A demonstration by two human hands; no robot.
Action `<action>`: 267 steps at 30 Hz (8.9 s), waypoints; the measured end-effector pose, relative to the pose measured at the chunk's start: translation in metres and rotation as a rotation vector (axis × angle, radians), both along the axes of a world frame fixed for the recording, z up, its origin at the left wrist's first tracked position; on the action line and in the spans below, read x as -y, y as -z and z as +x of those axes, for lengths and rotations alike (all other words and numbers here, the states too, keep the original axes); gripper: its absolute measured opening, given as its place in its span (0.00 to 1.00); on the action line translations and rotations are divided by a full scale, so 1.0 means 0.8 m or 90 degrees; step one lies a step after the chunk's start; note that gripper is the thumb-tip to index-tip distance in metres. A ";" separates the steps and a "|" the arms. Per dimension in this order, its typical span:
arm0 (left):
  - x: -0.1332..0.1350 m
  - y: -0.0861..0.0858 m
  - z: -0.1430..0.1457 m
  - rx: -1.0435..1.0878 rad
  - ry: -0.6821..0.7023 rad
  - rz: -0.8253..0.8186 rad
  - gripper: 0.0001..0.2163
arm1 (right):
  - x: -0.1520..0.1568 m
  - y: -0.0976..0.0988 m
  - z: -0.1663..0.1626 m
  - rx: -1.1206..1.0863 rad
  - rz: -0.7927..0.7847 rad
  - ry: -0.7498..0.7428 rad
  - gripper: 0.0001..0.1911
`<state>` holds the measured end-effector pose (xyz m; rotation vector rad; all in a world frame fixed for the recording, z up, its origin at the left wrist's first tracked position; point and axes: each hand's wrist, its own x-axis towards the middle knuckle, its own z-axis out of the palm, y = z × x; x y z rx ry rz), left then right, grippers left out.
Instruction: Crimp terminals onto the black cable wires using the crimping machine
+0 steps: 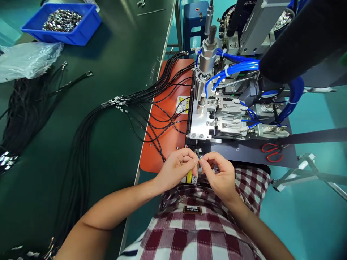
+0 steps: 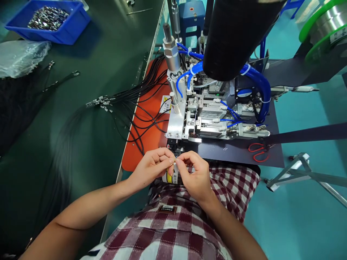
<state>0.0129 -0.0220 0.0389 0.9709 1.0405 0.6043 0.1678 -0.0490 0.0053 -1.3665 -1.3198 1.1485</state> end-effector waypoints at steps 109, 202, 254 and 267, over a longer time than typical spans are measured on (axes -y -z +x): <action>-0.029 0.051 -0.026 -0.597 0.256 0.873 0.14 | -0.026 0.038 0.003 0.210 0.020 0.041 0.03; -0.029 0.048 -0.025 -0.534 0.246 0.827 0.16 | -0.023 0.045 0.007 0.255 0.057 0.026 0.03; -0.025 0.054 -0.028 -0.492 0.237 0.805 0.14 | -0.022 0.055 0.013 0.042 -0.083 0.022 0.06; -0.025 0.055 -0.028 -0.488 0.217 0.817 0.14 | -0.020 0.058 0.024 0.340 0.280 -0.028 0.07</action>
